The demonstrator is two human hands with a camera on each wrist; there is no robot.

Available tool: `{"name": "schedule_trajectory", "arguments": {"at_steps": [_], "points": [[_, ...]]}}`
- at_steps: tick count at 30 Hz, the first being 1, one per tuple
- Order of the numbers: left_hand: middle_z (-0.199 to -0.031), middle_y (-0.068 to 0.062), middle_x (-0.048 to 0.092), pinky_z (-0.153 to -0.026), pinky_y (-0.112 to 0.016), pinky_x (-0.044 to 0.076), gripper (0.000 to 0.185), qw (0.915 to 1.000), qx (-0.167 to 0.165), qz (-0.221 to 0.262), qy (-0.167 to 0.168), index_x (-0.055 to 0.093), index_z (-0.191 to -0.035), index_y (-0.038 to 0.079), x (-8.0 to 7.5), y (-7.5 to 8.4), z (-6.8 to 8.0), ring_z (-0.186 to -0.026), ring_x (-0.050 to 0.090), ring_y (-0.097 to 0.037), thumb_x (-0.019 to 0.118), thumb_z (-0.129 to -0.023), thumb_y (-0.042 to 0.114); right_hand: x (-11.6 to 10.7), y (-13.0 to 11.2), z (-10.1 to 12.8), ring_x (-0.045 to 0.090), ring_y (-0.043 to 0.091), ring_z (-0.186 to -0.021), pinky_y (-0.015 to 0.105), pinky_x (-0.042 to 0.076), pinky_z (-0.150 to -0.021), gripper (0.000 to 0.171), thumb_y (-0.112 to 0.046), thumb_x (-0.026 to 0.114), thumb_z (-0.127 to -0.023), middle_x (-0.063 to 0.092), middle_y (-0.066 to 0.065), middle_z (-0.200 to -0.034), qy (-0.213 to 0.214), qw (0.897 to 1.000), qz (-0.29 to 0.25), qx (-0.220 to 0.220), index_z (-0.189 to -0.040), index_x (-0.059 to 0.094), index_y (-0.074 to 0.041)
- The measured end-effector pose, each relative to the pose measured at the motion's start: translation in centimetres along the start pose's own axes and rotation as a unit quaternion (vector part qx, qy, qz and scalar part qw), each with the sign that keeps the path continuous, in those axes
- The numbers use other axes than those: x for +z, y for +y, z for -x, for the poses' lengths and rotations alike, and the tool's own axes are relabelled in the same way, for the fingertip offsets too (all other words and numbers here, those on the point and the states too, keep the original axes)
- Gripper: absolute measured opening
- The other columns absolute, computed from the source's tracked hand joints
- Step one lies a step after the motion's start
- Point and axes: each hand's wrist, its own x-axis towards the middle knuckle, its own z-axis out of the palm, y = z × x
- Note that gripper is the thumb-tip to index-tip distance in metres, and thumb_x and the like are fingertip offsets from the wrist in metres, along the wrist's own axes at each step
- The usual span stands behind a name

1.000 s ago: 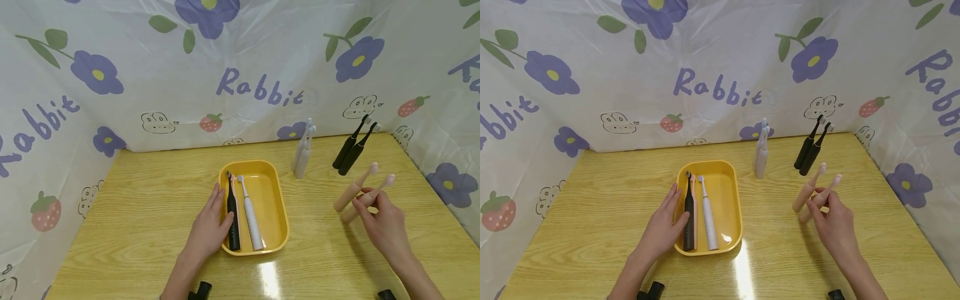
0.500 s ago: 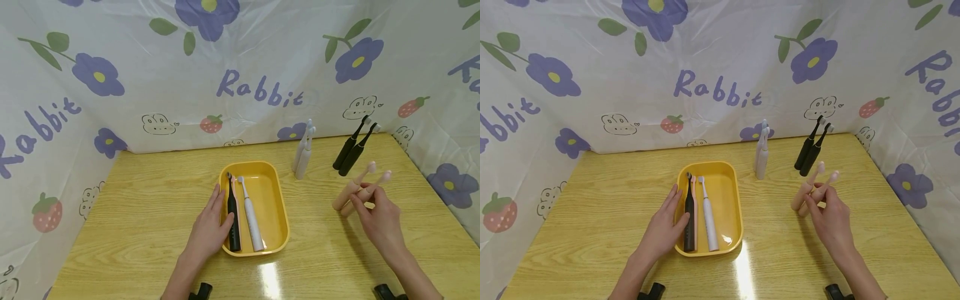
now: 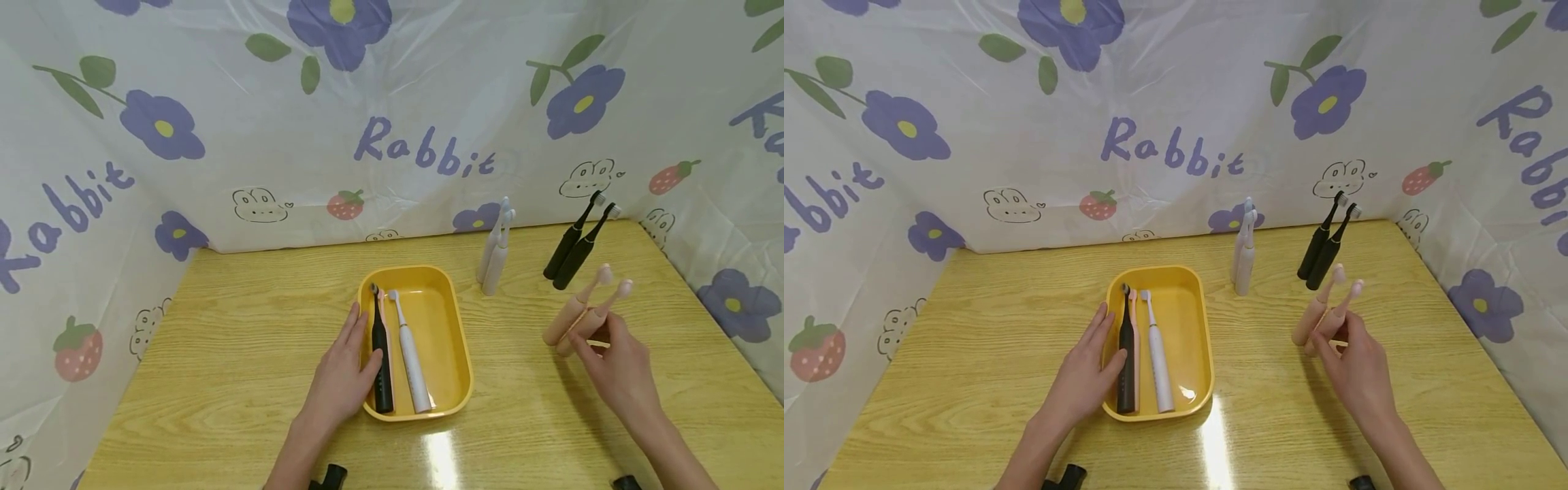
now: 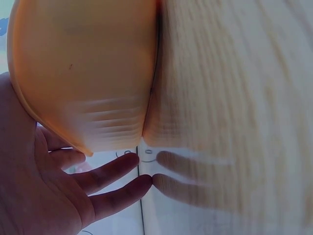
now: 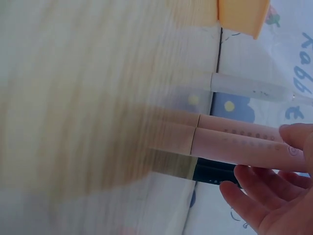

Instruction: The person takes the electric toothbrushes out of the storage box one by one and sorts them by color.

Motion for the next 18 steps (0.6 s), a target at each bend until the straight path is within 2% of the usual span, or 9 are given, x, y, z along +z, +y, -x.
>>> {"name": "schedule_trajectory", "arguments": {"at_steps": [7,9,11,12,14,16,18], "points": [[-0.17,-0.008,0.017,-0.111,-0.058,0.039,0.071,1.0,-0.001,0.0,0.0,0.032,-0.161,0.004,0.0,0.0,0.1,-0.145,0.037,-0.039,0.061,-0.102,0.03,-0.3,0.1,0.2,0.068,0.042,-0.097,0.009,0.051,-0.073,0.044,-0.009,0.073,-0.095,0.068,0.023,-0.109,-0.019,1.0,0.011,0.001,-0.129,0.051,0.008],[-0.17,-0.008,0.017,-0.111,-0.057,0.039,0.071,1.0,-0.001,-0.001,0.0,0.032,-0.161,0.004,0.0,0.0,0.1,-0.145,0.037,-0.039,0.061,-0.102,0.03,-0.3,0.1,0.2,0.068,0.043,-0.098,0.022,0.058,-0.076,0.045,-0.01,0.073,-0.095,0.068,0.026,-0.109,-0.032,0.999,0.017,0.008,-0.129,0.051,0.009],[-0.17,-0.008,0.018,-0.111,-0.057,0.039,0.071,1.0,-0.001,-0.001,0.0,0.032,-0.161,0.004,-0.1,0.0,0.1,-0.145,0.037,-0.039,0.061,-0.102,0.03,-0.4,0.1,0.2,0.068,0.045,-0.1,0.038,0.06,-0.08,0.051,-0.012,0.073,-0.095,0.067,0.029,-0.112,-0.049,0.998,0.021,0.024,-0.133,0.048,0.01],[-0.17,-0.009,0.018,-0.11,-0.057,0.039,0.071,1.0,-0.001,-0.001,0.001,0.032,-0.161,0.004,-0.1,-0.1,0.1,-0.145,0.038,-0.039,0.061,-0.102,0.03,-0.6,0.0,0.2,0.067,0.047,-0.101,0.042,0.059,-0.082,0.056,-0.015,0.074,-0.096,0.066,0.032,-0.114,-0.061,0.997,0.027,0.037,-0.137,0.046,0.012],[-0.17,-0.009,0.019,-0.11,-0.057,0.039,0.071,1.0,-0.001,0.001,0.001,0.032,-0.161,0.004,-0.1,-0.1,0.1,-0.145,0.038,-0.039,0.061,-0.102,0.03,-1.0,-0.3,0.1,0.066,0.051,-0.102,0.06,0.053,-0.084,0.066,-0.018,0.073,-0.096,0.063,0.037,-0.118,-0.073,0.994,0.045,0.066,-0.142,0.04,0.016],[-0.17,-0.01,0.019,-0.111,-0.057,0.039,0.071,1.0,0.001,0.003,0.0,0.032,-0.161,0.004,-0.1,-0.1,0.1,-0.145,0.037,-0.039,0.061,-0.102,0.03,-1.7,-0.9,0.2,0.066,0.052,-0.101,0.063,0.051,-0.082,0.07,-0.018,0.073,-0.095,0.062,0.039,-0.119,-0.07,0.991,0.072,0.084,-0.143,0.038,0.019],[-0.17,-0.009,0.018,-0.111,-0.057,0.039,0.071,1.0,0.002,0.004,-0.001,0.032,-0.161,0.003,-0.1,0.0,0.1,-0.145,0.037,-0.039,0.061,-0.102,0.03,-2.5,-1.8,0.4,0.068,0.051,-0.096,0.06,0.053,-0.075,0.063,-0.014,0.073,-0.094,0.064,0.038,-0.114,-0.05,0.99,0.1,0.086,-0.139,0.043,0.019]]}}
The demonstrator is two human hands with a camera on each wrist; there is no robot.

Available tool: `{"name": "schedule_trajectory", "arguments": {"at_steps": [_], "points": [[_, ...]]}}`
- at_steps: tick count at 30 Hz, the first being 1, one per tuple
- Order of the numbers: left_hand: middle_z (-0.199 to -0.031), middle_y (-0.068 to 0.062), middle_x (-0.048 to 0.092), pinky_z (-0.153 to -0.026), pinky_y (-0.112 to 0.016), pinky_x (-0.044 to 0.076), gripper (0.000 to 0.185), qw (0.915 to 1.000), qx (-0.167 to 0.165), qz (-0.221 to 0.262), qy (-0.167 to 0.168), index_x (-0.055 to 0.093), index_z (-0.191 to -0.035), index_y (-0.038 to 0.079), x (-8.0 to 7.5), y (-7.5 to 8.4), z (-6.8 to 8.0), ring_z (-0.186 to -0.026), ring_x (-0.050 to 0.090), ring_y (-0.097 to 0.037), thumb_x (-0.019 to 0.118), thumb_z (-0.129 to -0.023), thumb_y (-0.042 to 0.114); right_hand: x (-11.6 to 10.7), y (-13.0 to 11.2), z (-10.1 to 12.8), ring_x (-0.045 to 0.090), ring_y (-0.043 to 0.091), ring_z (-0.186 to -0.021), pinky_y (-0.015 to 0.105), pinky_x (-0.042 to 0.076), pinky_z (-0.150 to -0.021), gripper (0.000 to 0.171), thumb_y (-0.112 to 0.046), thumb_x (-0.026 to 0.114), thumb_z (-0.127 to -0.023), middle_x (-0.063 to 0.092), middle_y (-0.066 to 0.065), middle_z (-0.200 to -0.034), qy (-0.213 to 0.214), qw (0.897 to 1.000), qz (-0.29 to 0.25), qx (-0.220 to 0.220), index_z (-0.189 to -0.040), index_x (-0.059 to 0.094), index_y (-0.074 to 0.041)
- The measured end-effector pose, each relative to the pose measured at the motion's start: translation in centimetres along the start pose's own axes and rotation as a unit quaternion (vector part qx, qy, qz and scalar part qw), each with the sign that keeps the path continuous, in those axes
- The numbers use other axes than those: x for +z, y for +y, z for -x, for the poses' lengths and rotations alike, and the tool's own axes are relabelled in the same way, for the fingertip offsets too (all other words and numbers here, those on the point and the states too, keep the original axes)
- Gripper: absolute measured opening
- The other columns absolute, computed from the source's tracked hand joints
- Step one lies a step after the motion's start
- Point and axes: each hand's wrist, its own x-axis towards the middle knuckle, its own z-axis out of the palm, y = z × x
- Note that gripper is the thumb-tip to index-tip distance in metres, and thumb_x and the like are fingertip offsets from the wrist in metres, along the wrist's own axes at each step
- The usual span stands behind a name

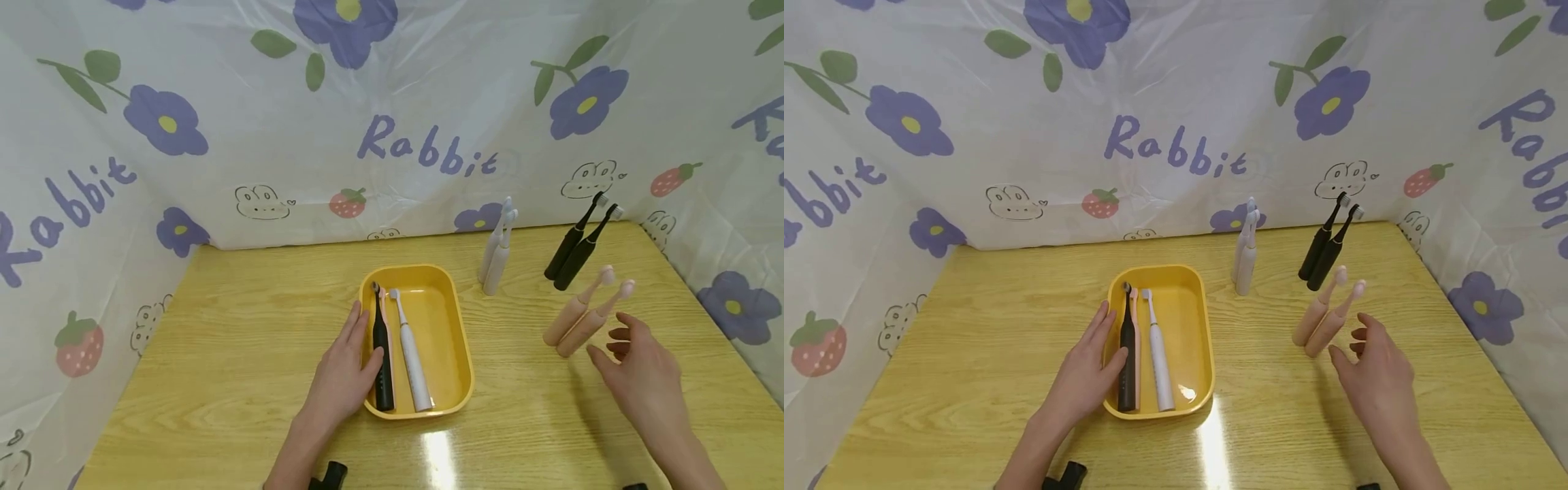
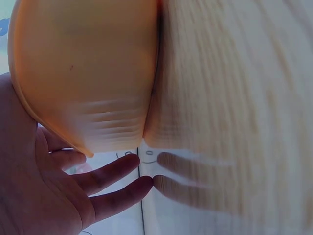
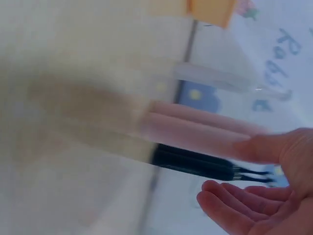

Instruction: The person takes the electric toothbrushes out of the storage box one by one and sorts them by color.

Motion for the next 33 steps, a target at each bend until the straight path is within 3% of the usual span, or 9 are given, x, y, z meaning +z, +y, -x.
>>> {"name": "schedule_trajectory", "arguments": {"at_steps": [4,7,10,13,16,19,27,30,33], "points": [[-0.17,-0.009,0.017,-0.111,-0.057,0.039,0.07,1.0,0.0,0.001,-0.002,0.031,-0.161,0.003,0.0,0.0,-0.1,-0.145,0.037,-0.038,0.06,-0.103,0.03,-1.2,-2.1,1.1,0.073,0.033,-0.075,0.03,0.055,-0.06,0.033,-0.004,0.074,-0.089,0.074,0.023,-0.09,0.054,0.997,0.009,-0.05,-0.117,0.065,0.01],[-0.17,-0.009,0.017,-0.11,-0.057,0.039,0.07,1.0,0.0,0.001,-0.002,0.031,-0.161,0.003,0.0,0.1,-0.2,-0.145,0.037,-0.039,0.06,-0.103,0.03,-1.2,-4.4,1.8,0.071,0.013,-0.067,0.012,0.049,-0.057,0.017,0.001,0.079,-0.085,0.075,0.009,-0.081,0.054,0.99,-0.044,-0.12,-0.101,0.074,0.0],[-0.17,-0.009,0.017,-0.11,-0.058,0.04,0.07,1.0,-0.003,0.001,-0.004,0.031,-0.161,0.003,-0.1,0.1,-0.2,-0.145,0.038,-0.039,0.06,-0.103,0.03,-0.2,-6.9,2.0,0.07,0.002,-0.073,0.013,0.054,-0.062,0.02,0.006,0.08,-0.083,0.076,0.003,-0.086,0.013,0.973,-0.144,-0.183,-0.099,0.075,-0.005],[-0.17,-0.008,0.016,-0.11,-0.058,0.039,0.071,1.0,-0.007,0.001,-0.006,0.03,-0.161,0.004,-0.1,0.0,-0.1,-0.144,0.038,-0.04,0.06,-0.103,0.03,1.8,-9.1,1.7,0.072,0.006,-0.084,0.022,0.059,-0.07,0.021,0.007,0.075,-0.089,0.076,0.005,-0.097,-0.062,0.947,-0.241,-0.201,-0.107,0.074,-0.003],[-0.171,-0.007,0.015,-0.111,-0.058,0.038,0.071,0.9999,-0.008,0.003,-0.01,0.029,-0.162,0.005,-0.1,0.0,-0.1,-0.145,0.036,-0.04,0.06,-0.103,0.03,4.5,-11.1,1.0,0.072,0.018,-0.1,0.029,0.059,-0.082,0.025,0.005,0.067,-0.095,0.073,0.013,-0.113,-0.143,0.923,-0.303,-0.187,-0.12,0.068,0.003],[-0.171,-0.006,0.014,-0.111,-0.059,0.037,0.071,0.9999,-0.009,0.001,-0.012,0.029,-0.162,0.005,0.0,-0.1,-0.1,-0.145,0.036,-0.04,0.06,-0.103,0.031,7.2,-12.8,0.1,0.067,0.031,-0.115,0.035,0.056,-0.093,0.036,0.003,0.061,-0.1,0.065,0.023,-0.13,-0.217,0.909,-0.314,-0.166,-0.135,0.058,0.008],[-0.171,-0.004,0.014,-0.112,-0.06,0.037,0.072,0.9997,-0.019,0.001,-0.015,0.029,-0.162,0.007,0.0,-0.2,-0.1,-0.146,0.035,-0.039,0.06,-0.103,0.031,11.5,-16.2,-1.6,0.057,0.041,-0.128,0.05,0.051,-0.1,0.051,-0.008,0.057,-0.104,0.052,0.028,-0.145,-0.308,0.911,-0.264,-0.075,-0.149,0.042,0.009],[-0.171,-0.003,0.013,-0.111,-0.06,0.037,0.072,0.9997,-0.018,0.001,-0.017,0.028,-0.163,0.007,0.1,-0.2,-0.2,-0.146,0.036,-0.039,0.06,-0.103,0.032,12.1,-16.7,-2.0,0.055,0.042,-0.129,0.049,0.053,-0.097,0.051,-0.008,0.056,-0.104,0.052,0.029,-0.145,-0.333,0.894,-0.298,-0.036,-0.149,0.041,0.01],[-0.171,-0.003,0.012,-0.11,-0.06,0.038,0.072,0.9997,-0.016,0.0,-0.019,0.027,-0.163,0.008,0.1,-0.1,-0.2,-0.145,0.037,-0.04,0.06,-0.103,0.031,12.7,-16.8,-2.2,0.053,0.044,-0.13,0.05,0.054,-0.095,0.051,-0.006,0.054,-0.103,0.049,0.034,-0.144,-0.357,0.865,-0.353,0.0,-0.149,0.038,0.013]]}}
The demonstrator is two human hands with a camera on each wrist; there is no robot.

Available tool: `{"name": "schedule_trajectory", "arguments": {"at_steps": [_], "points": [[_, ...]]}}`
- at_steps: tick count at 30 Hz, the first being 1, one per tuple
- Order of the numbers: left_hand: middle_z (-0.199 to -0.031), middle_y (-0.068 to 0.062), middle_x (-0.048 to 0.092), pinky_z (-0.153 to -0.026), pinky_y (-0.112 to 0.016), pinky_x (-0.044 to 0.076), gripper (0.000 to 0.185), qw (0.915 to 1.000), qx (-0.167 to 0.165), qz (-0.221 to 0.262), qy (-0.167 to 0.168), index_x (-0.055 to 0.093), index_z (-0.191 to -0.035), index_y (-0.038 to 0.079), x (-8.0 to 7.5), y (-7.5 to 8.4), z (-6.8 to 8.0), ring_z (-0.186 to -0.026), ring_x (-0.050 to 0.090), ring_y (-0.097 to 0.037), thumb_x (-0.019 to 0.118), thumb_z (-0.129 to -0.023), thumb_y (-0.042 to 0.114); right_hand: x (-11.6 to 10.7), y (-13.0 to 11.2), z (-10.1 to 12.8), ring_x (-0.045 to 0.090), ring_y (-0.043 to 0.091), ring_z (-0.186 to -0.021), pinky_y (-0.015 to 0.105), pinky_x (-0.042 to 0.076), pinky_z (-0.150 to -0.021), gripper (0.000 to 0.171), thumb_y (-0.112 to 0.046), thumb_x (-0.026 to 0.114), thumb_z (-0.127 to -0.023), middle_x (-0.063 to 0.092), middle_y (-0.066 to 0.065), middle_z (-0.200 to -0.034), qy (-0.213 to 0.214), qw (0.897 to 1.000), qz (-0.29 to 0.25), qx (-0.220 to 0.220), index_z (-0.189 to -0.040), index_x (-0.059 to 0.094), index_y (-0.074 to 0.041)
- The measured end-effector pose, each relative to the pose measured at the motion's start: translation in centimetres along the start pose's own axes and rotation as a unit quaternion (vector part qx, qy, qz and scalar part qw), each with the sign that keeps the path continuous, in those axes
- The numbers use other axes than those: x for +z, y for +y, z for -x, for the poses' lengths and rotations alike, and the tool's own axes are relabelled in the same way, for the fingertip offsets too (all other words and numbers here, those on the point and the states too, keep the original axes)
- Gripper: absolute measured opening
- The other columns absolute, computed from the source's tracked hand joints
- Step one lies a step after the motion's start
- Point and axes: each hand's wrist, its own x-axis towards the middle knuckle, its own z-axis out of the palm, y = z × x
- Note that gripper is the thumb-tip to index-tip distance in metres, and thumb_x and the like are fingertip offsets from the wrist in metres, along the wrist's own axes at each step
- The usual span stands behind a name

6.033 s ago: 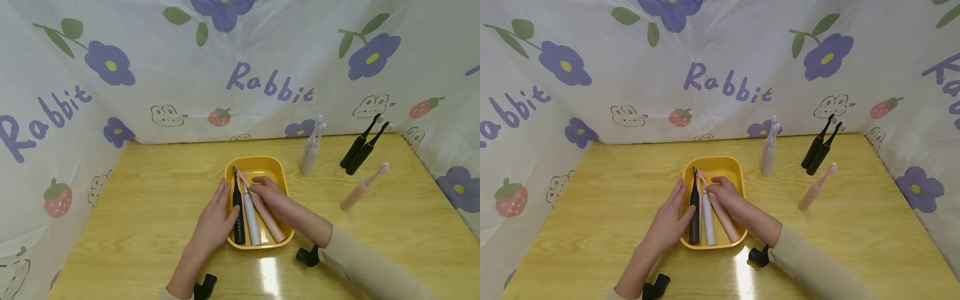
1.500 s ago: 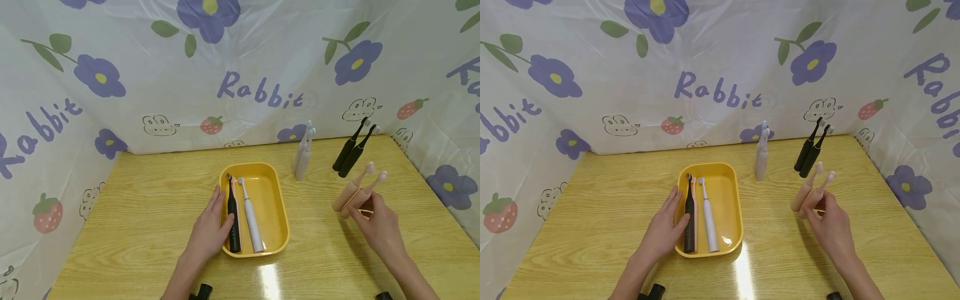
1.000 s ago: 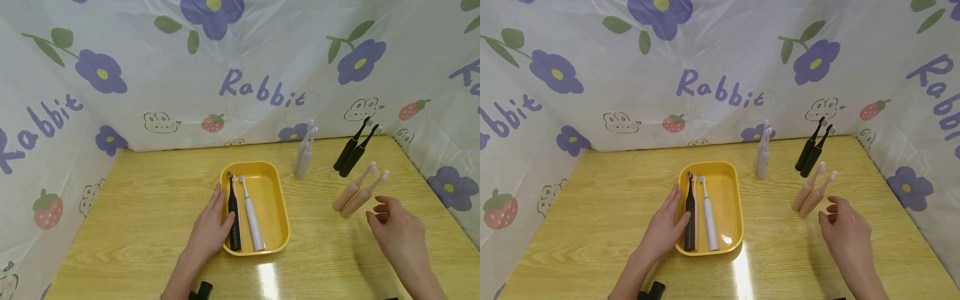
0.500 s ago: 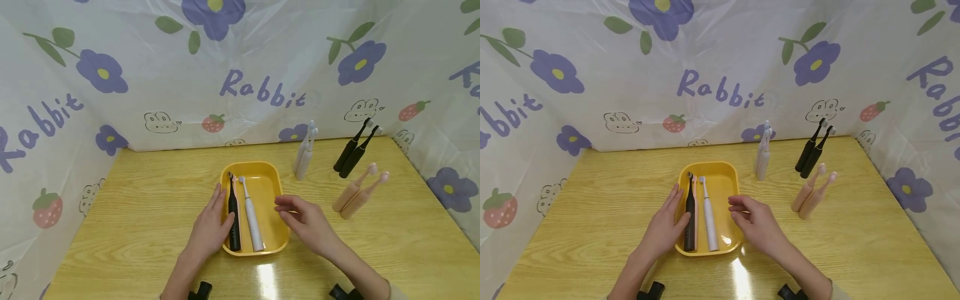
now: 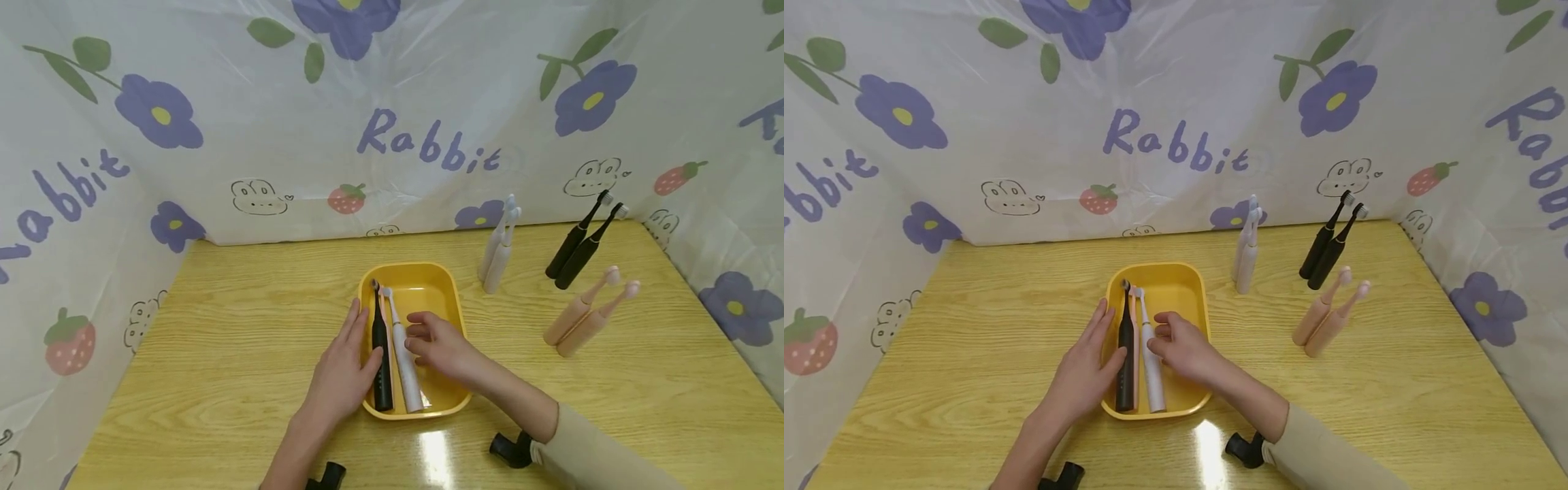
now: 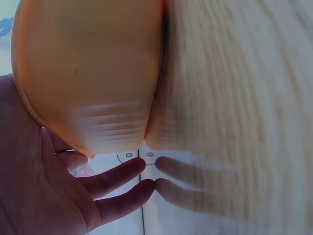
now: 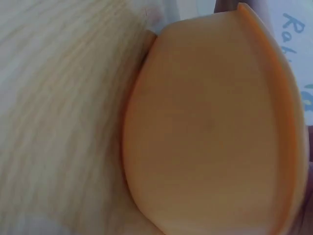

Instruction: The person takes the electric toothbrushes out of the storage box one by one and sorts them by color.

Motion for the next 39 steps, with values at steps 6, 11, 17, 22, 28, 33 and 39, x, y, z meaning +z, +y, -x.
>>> {"name": "schedule_trajectory", "arguments": {"at_steps": [6,11,17,22,28,33,39], "points": [[-0.171,-0.004,0.012,-0.11,-0.06,0.038,0.072,1.0,-0.001,-0.003,0.001,0.027,-0.163,0.007,-0.2,0.3,0.1,-0.145,0.036,-0.04,0.059,-0.104,0.031,0.6,0.2,-1.1,0.055,0.045,-0.126,0.054,0.055,-0.092,0.052,-0.004,0.053,-0.1,0.051,0.035,-0.138,0.017,0.993,-0.114,0.04,-0.145,0.037,0.015],[-0.171,-0.005,0.013,-0.11,-0.06,0.038,0.068,1.0,-0.005,-0.007,0.003,0.027,-0.163,0.007,-0.3,0.5,0.1,-0.145,0.037,-0.04,0.055,-0.106,0.032,0.9,0.3,-1.7,0.063,0.037,-0.113,0.052,0.059,-0.083,0.051,-0.008,0.058,-0.096,0.058,0.028,-0.127,0.027,0.985,-0.153,0.079,-0.141,0.043,0.011],[-0.171,-0.006,0.015,-0.11,-0.058,0.039,0.062,1.0,0.003,0.0,0.007,0.03,-0.162,0.005,-0.2,0.7,0.1,-0.146,0.036,-0.037,0.05,-0.109,0.03,1.0,0.7,-1.7,0.068,0.028,-0.092,0.043,0.062,-0.064,0.05,-0.009,0.06,-0.098,0.064,0.022,-0.119,-0.032,0.988,-0.121,0.094,-0.14,0.042,0.011],[-0.171,-0.005,0.015,-0.109,-0.058,0.04,0.059,1.0,0.004,0.0,0.009,0.031,-0.161,0.005,-0.1,0.8,0.1,-0.145,0.038,-0.038,0.046,-0.11,0.03,0.9,0.8,-1.4,0.068,0.025,-0.086,0.042,0.062,-0.062,0.042,-0.006,0.058,-0.1,0.065,0.019,-0.113,-0.064,0.99,-0.104,0.073,-0.137,0.047,0.012],[-0.17,-0.005,0.017,-0.11,-0.059,0.039,0.056,1.0,0.002,0.004,0.007,0.032,-0.161,0.006,-0.1,0.8,0.1,-0.145,0.038,-0.038,0.043,-0.111,0.03,0.6,0.8,-1.1,0.067,0.025,-0.09,0.043,0.062,-0.065,0.038,-0.005,0.054,-0.103,0.064,0.02,-0.114,-0.083,0.99,-0.101,0.059,-0.136,0.047,0.012],[-0.17,-0.005,0.016,-0.111,-0.059,0.038,0.056,1.0,0.002,0.002,0.004,0.031,-0.162,0.007,-0.1,0.7,0.1,-0.146,0.036,-0.037,0.042,-0.112,0.031,0.3,0.7,-0.4,0.066,0.029,-0.097,0.046,0.062,-0.07,0.041,-0.004,0.051,-0.104,0.062,0.024,-0.122,-0.087,0.989,-0.109,0.042,-0.141,0.041,0.013],[-0.17,-0.004,0.016,-0.111,-0.058,0.038,0.058,1.0,0.002,0.005,0.006,0.031,-0.162,0.007,0.0,0.4,0.1,-0.146,0.036,-0.036,0.043,-0.111,0.032,-0.3,-0.1,0.7,0.065,0.032,-0.103,0.048,0.061,-0.077,0.043,-0.004,0.05,-0.105,0.056,0.031,-0.127,-0.08,0.992,-0.101,-0.002,-0.143,0.04,0.013]]}}
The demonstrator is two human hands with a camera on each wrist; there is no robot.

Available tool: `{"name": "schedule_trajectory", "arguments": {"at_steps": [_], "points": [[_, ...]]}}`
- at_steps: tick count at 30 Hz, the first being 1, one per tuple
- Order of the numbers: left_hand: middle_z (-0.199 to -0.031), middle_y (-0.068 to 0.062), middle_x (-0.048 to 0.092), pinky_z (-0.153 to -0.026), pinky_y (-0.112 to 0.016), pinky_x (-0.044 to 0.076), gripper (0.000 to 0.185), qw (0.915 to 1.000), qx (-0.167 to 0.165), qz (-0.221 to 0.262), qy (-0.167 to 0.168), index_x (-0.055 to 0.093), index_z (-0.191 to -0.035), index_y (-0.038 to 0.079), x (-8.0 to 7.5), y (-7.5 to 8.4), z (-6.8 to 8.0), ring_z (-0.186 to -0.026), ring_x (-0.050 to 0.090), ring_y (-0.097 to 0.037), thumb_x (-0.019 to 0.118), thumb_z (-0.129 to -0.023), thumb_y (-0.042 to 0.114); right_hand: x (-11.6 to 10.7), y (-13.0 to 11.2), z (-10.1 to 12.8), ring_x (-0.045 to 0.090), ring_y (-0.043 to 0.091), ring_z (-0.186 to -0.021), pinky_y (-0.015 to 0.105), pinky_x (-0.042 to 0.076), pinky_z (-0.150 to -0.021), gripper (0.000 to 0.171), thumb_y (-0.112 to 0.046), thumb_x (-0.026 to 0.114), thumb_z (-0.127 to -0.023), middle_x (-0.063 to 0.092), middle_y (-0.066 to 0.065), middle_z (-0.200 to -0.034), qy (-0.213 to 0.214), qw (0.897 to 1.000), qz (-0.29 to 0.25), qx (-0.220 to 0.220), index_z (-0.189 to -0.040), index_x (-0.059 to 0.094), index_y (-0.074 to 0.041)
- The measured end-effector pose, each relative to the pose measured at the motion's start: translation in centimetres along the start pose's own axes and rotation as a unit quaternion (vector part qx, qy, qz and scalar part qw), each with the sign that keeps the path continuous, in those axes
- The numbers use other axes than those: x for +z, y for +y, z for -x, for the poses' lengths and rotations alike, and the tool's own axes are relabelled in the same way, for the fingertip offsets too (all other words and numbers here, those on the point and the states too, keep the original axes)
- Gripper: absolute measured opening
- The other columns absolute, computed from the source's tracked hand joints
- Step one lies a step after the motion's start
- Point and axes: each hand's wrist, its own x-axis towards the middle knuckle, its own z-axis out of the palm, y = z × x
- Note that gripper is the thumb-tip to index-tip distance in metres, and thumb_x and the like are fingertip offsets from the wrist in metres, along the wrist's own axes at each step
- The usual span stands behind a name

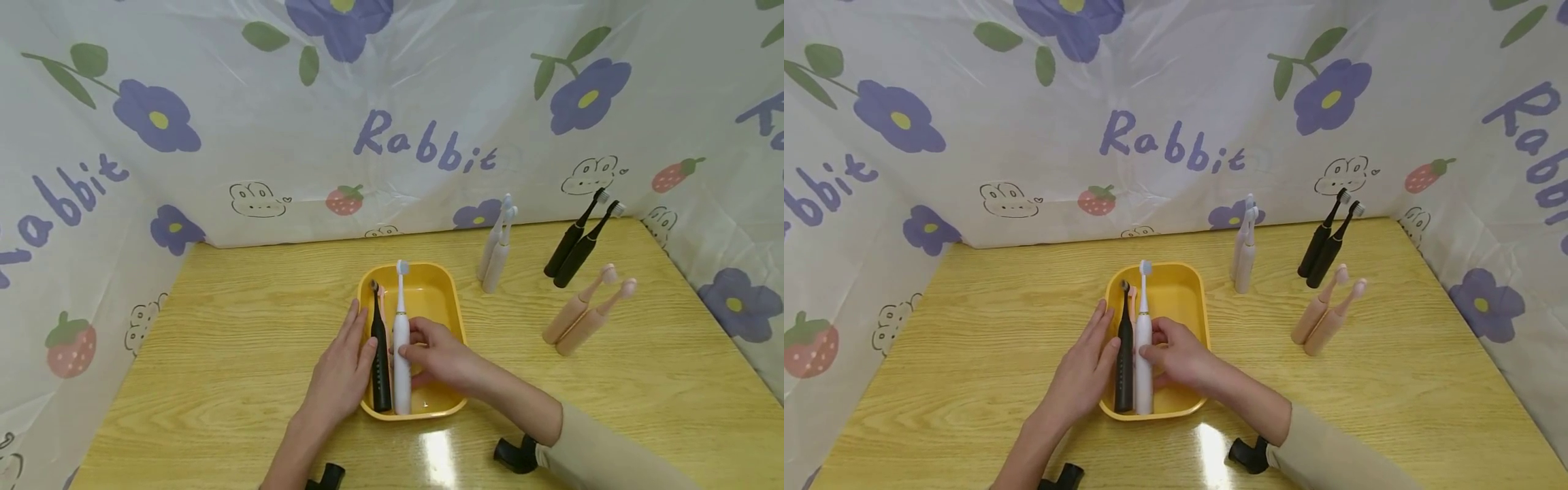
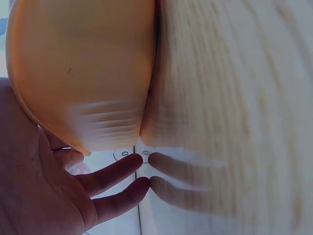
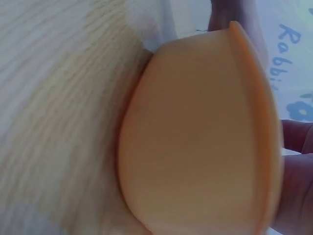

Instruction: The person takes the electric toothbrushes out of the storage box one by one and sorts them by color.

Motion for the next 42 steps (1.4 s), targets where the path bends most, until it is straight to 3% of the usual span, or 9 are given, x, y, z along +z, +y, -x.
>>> {"name": "schedule_trajectory", "arguments": {"at_steps": [10,14,20,24,30,37,39,42], "points": [[-0.17,-0.005,0.016,-0.112,-0.058,0.037,0.059,1.0,0.003,0.0,0.003,0.031,-0.162,0.006,0.1,-0.1,0.0,-0.148,0.034,-0.035,0.045,-0.111,0.032,-2.3,-2.4,2.4,0.066,0.041,-0.111,0.048,0.061,-0.081,0.042,-0.005,0.054,-0.105,0.057,0.032,-0.128,0.038,0.993,0.027,-0.11,-0.14,0.041,0.014],[-0.17,-0.006,0.016,-0.112,-0.059,0.037,0.059,0.9999,0.009,0.0,0.005,0.031,-0.162,0.006,0.1,-0.1,0.0,-0.147,0.034,-0.036,0.045,-0.111,0.032,-3.7,-3.6,3.4,0.067,0.036,-0.111,0.048,0.06,-0.082,0.042,-0.002,0.055,-0.104,0.057,0.032,-0.128,0.081,0.985,0.024,-0.151,-0.141,0.042,0.012],[-0.171,-0.007,0.016,-0.111,-0.061,0.037,0.06,0.9999,0.012,0.003,0.005,0.03,-0.162,0.005,0.1,-0.2,0.0,-0.147,0.035,-0.037,0.045,-0.111,0.031,-5.9,-4.7,4.2,0.068,0.026,-0.111,0.044,0.06,-0.084,0.04,-0.002,0.053,-0.105,0.055,0.031,-0.132,0.166,0.969,0.02,-0.18,-0.142,0.041,0.008],[-0.171,-0.007,0.016,-0.11,-0.062,0.038,0.06,0.9999,0.01,0.005,0.006,0.03,-0.162,0.005,0.1,-0.2,0.1,-0.146,0.036,-0.038,0.046,-0.11,0.031,-6.9,-4.5,4.2,0.066,0.025,-0.112,0.038,0.06,-0.083,0.043,-0.001,0.052,-0.106,0.054,0.029,-0.132,0.235,0.951,0.057,-0.192,-0.144,0.037,0.01],[-0.17,-0.007,0.016,-0.11,-0.062,0.038,0.06,0.9999,0.011,0.002,0.005,0.03,-0.162,0.006,0.1,-0.1,0.0,-0.146,0.036,-0.038,0.046,-0.11,0.031,-7.9,-3.1,4.0,0.061,0.037,-0.117,0.035,0.059,-0.083,0.044,-0.003,0.054,-0.105,0.053,0.028,-0.134,0.309,0.923,0.121,-0.195,-0.144,0.039,0.011],[-0.171,-0.007,0.016,-0.11,-0.061,0.038,0.06,1.0,0.008,0.003,0.002,0.03,-0.162,0.006,0.1,-0.1,0.0,-0.146,0.035,-0.037,0.046,-0.11,0.032,-8.8,-1.0,3.3,0.064,0.037,-0.111,0.013,0.052,-0.077,0.039,-0.003,0.059,-0.103,0.06,0.025,-0.127,0.38,0.872,0.221,-0.216,-0.138,0.047,0.01],[-0.171,-0.007,0.016,-0.111,-0.06,0.037,0.06,1.0,0.008,0.003,0.002,0.029,-0.162,0.006,0.1,-0.1,0.0,-0.146,0.035,-0.037,0.046,-0.11,0.032,-9.0,-0.6,3.0,0.065,0.037,-0.111,0.019,0.054,-0.08,0.039,-0.003,0.06,-0.102,0.061,0.025,-0.128,0.394,0.864,0.232,-0.213,-0.138,0.048,0.009],[-0.17,-0.007,0.016,-0.111,-0.06,0.038,0.061,1.0,0.007,0.004,0.002,0.029,-0.162,0.006,0.1,-0.1,0.0,-0.146,0.035,-0.037,0.047,-0.11,0.032,-9.3,-0.1,2.6,0.065,0.038,-0.111,0.039,0.057,-0.087,0.039,-0.002,0.06,-0.102,0.06,0.025,-0.129,0.406,0.858,0.239,-0.206,-0.138,0.048,0.009]]}}
